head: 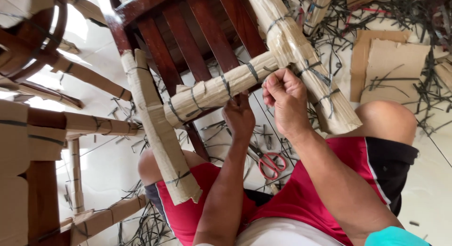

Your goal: Wrapping wooden chair legs with protective paper and securing them with plastic ties for shipping.

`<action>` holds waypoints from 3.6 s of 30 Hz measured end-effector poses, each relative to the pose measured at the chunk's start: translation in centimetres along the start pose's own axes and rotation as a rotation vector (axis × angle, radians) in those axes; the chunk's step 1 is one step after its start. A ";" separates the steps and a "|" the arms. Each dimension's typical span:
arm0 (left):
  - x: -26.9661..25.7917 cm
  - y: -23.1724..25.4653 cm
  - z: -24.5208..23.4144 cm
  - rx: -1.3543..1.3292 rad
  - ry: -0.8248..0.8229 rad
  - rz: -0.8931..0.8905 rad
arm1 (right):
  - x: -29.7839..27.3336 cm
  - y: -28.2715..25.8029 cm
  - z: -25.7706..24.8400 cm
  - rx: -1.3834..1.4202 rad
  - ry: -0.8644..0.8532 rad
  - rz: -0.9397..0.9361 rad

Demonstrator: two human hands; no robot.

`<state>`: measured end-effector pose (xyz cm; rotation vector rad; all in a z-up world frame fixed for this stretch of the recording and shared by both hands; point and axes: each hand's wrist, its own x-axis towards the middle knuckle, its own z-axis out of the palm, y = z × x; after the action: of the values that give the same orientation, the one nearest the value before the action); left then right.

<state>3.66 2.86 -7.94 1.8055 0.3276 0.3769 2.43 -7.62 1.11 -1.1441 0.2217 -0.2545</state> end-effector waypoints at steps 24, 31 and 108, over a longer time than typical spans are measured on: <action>-0.2 0.5 -2.4 -0.293 -0.352 -0.185 | -12.1 32.4 -19.6 -1.675 -0.962 0.311; -1.2 7.9 -1.0 -0.299 -0.492 -0.237 | -14.8 34.8 -20.6 -1.965 -0.671 -0.361; -2.0 -0.1 -1.1 -0.428 -0.068 -0.584 | -5.6 13.1 -13.1 -1.516 -0.513 0.574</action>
<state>1.40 2.99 -7.93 1.2303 0.6510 -0.0304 -5.71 -12.11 -15.91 -2.4934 0.2684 0.8840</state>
